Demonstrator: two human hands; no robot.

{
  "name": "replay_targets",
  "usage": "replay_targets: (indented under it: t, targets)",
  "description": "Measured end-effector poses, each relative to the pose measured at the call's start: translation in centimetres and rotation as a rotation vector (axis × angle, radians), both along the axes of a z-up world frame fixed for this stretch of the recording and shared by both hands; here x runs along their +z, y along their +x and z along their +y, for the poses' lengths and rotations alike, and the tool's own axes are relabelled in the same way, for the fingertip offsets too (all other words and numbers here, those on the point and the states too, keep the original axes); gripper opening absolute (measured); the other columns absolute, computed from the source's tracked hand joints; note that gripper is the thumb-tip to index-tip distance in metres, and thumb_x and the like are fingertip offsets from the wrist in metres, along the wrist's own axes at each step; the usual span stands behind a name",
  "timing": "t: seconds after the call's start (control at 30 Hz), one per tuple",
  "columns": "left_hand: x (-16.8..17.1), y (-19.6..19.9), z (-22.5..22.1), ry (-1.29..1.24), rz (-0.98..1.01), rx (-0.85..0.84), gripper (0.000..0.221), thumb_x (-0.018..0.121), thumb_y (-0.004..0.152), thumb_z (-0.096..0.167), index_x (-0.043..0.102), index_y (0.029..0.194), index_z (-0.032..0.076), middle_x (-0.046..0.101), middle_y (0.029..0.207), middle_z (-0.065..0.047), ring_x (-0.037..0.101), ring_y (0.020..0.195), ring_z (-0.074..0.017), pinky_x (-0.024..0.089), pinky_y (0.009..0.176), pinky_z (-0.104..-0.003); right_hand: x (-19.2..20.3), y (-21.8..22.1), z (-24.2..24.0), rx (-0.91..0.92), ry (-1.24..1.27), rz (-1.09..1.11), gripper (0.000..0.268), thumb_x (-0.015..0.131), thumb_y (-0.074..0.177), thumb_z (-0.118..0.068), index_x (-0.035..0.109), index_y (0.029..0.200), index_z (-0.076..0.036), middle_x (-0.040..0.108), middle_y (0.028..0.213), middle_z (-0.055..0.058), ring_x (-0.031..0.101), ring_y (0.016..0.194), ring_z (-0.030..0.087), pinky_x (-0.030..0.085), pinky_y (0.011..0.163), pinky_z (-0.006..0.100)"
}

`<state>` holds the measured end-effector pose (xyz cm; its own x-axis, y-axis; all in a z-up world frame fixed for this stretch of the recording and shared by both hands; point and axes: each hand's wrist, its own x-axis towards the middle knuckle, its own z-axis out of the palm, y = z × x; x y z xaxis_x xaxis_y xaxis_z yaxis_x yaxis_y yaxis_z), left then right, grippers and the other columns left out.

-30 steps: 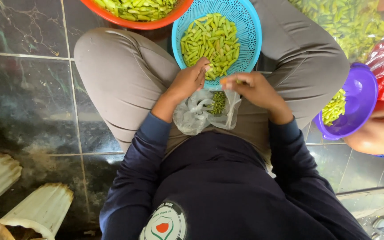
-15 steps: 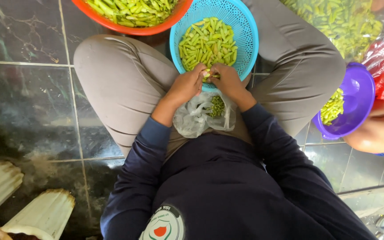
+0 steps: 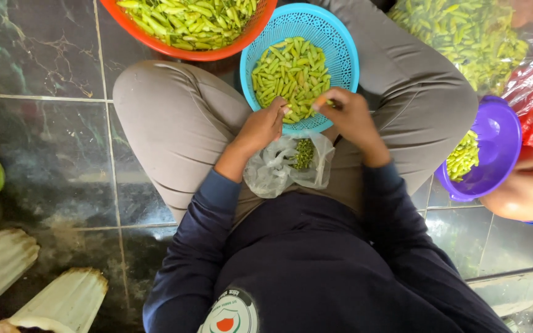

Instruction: Sorting green chilies by hand, removing stems and placing them into a basket and a plastic bag

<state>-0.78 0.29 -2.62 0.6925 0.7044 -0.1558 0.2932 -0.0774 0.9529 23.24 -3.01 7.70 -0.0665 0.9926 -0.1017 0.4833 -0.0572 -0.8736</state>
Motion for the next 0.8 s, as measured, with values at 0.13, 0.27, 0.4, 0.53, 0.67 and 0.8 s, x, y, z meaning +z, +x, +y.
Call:
replay_targets:
  t: [0.13, 0.27, 0.4, 0.53, 0.67, 0.8]
  targets:
    - [-0.8, 0.3, 0.0, 0.062, 0.001, 0.023, 0.043, 0.03, 0.123, 0.025, 0.041, 0.149, -0.007, 0.068, 0.068, -0.001, 0.057, 0.05, -0.0188, 0.048, 0.051, -0.037, 4.3, -0.4, -3.8, 0.055, -0.156, 0.218, 0.013, 0.081, 0.09, -0.004, 0.075, 0.101, -0.009, 0.072, 0.092, 0.002, 0.06, 0.086, 0.006, 0.051, 0.075, 0.024]
    - [1.0, 0.4, 0.1, 0.029, 0.016, 0.029, 0.041, 0.03, 0.122, 0.024, 0.04, 0.15, -0.005, 0.067, 0.065, -0.001, 0.058, 0.049, -0.0189, 0.048, 0.051, -0.036, 3.4, -0.9, -6.5, 0.137, -0.29, 0.234, 0.012, 0.076, 0.095, -0.007, 0.075, 0.107, -0.006, 0.078, 0.103, 0.01, 0.065, 0.102, 0.013, 0.055, 0.083, 0.029]
    - [2.5, 0.0, 0.0, -0.023, 0.032, 0.028, 0.043, 0.026, 0.121, 0.023, 0.035, 0.156, 0.0, 0.067, 0.063, 0.001, 0.059, 0.05, -0.0188, 0.05, 0.053, -0.036, 4.8, -2.1, -6.5, 0.145, -0.439, 0.09, 0.033, 0.075, 0.098, -0.022, 0.072, 0.126, -0.004, 0.078, 0.112, 0.02, 0.07, 0.108, 0.025, 0.058, 0.083, 0.038]
    - [2.7, 0.0, 0.0, 0.019, -0.007, 0.015, 0.041, 0.028, 0.122, 0.018, 0.033, 0.158, -0.002, 0.067, 0.066, -0.001, 0.056, 0.051, -0.019, 0.048, 0.054, -0.036, 5.0, -2.2, -6.0, 0.1, -0.375, 0.231, 0.024, 0.065, 0.106, -0.017, 0.07, 0.116, 0.004, 0.077, 0.101, 0.024, 0.076, 0.098, 0.029, 0.064, 0.083, 0.041]
    - [2.6, 0.0, -0.1, 0.001, -0.023, 0.005, 0.041, 0.028, 0.122, 0.019, 0.04, 0.155, 0.0, 0.067, 0.065, -0.002, 0.056, 0.049, -0.0176, 0.049, 0.052, -0.035, 5.1, -2.3, -4.7, 0.145, -0.056, 0.069, 0.02, 0.064, 0.109, -0.012, 0.073, 0.121, 0.0, 0.07, 0.105, 0.018, 0.07, 0.103, 0.031, 0.06, 0.075, 0.043]
    - [1.9, 0.0, -0.1, 0.018, -0.018, -0.01, 0.039, 0.032, 0.121, 0.019, 0.047, 0.152, 0.0, 0.068, 0.064, -0.002, 0.057, 0.047, -0.0162, 0.048, 0.049, -0.032, 3.2, -2.3, -3.0, 0.027, 0.215, -0.026, 0.018, 0.073, 0.106, -0.014, 0.078, 0.121, -0.005, 0.063, 0.099, 0.009, 0.066, 0.08, 0.018, 0.054, 0.061, 0.029]
